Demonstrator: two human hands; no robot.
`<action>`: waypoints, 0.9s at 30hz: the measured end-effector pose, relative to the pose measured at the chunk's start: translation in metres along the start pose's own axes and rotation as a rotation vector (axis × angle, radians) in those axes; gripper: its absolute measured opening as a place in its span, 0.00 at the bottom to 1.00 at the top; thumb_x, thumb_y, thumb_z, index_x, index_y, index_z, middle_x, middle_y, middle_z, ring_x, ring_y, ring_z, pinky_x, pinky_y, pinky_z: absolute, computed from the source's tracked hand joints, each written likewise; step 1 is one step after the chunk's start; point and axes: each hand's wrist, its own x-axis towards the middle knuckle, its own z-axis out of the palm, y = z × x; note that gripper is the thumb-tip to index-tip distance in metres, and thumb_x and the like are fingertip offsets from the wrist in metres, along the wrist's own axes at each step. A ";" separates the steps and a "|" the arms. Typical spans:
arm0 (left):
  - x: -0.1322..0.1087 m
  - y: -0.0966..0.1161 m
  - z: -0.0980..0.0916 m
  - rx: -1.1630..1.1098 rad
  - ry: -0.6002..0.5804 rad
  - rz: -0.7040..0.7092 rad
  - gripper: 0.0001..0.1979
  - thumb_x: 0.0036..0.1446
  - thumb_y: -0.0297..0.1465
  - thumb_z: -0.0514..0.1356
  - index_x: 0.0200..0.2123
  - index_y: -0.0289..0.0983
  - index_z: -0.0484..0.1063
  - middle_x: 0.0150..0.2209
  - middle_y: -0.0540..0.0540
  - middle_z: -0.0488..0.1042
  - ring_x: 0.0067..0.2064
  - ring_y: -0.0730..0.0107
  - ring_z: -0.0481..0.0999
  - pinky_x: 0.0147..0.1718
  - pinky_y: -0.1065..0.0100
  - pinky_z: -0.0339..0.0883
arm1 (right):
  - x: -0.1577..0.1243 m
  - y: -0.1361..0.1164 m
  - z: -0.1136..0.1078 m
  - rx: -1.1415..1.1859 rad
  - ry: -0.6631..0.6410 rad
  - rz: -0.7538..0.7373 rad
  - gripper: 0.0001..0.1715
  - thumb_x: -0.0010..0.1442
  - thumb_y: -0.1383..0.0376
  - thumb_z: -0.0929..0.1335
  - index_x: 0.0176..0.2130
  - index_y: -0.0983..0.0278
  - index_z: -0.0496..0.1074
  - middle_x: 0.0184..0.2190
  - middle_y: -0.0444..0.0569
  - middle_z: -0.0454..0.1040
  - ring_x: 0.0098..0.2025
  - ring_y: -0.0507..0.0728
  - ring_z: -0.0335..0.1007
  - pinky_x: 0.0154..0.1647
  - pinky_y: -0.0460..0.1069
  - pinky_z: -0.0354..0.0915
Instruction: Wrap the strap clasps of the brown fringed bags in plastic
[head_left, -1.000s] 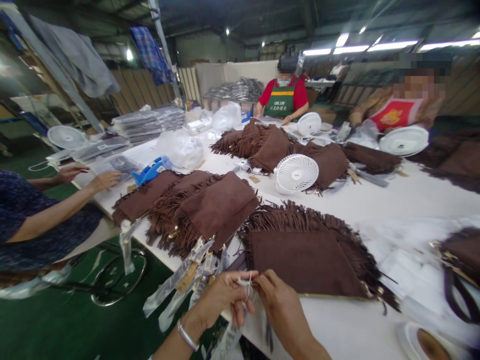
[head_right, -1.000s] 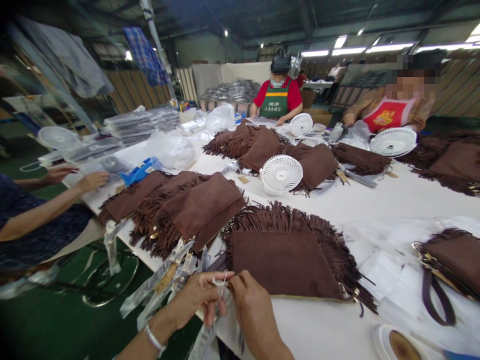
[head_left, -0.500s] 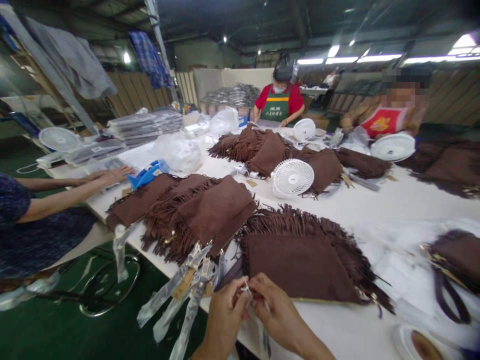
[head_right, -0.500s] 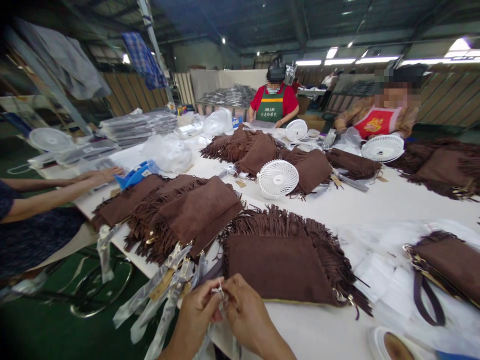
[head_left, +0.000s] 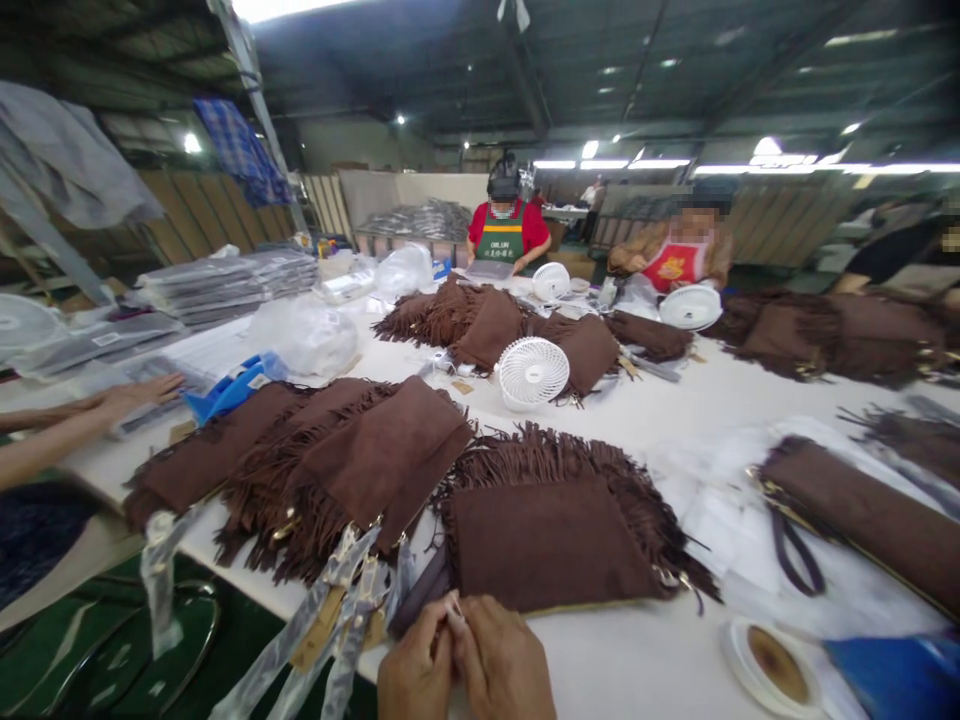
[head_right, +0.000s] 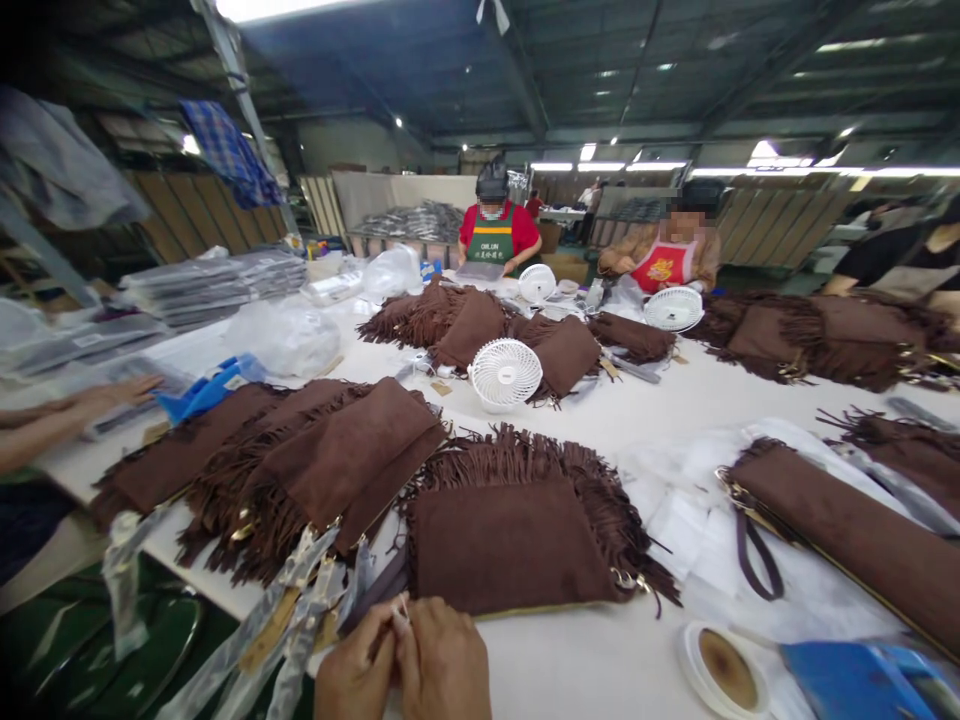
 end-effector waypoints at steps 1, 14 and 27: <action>-0.002 -0.001 0.001 -0.032 0.015 -0.041 0.13 0.62 0.30 0.52 0.45 0.42 0.74 0.43 0.49 0.81 0.41 0.67 0.81 0.40 0.73 0.74 | -0.001 0.001 0.002 -0.044 0.019 -0.033 0.17 0.65 0.68 0.57 0.44 0.60 0.73 0.36 0.50 0.77 0.39 0.58 0.73 0.40 0.48 0.64; -0.004 0.000 -0.005 -0.280 0.042 -0.148 0.14 0.60 0.37 0.54 0.41 0.43 0.79 0.43 0.46 0.81 0.44 0.64 0.80 0.45 0.67 0.73 | -0.009 -0.010 0.007 0.284 0.045 0.275 0.24 0.68 0.59 0.55 0.51 0.61 0.73 0.52 0.49 0.75 0.54 0.56 0.71 0.57 0.49 0.64; -0.008 -0.008 -0.035 -0.882 0.134 -0.675 0.26 0.41 0.53 0.66 0.33 0.36 0.74 0.26 0.45 0.78 0.18 0.70 0.73 0.17 0.70 0.66 | -0.017 0.023 -0.012 0.236 0.012 0.432 0.23 0.62 0.48 0.58 0.26 0.59 0.67 0.25 0.46 0.74 0.30 0.59 0.72 0.34 0.50 0.65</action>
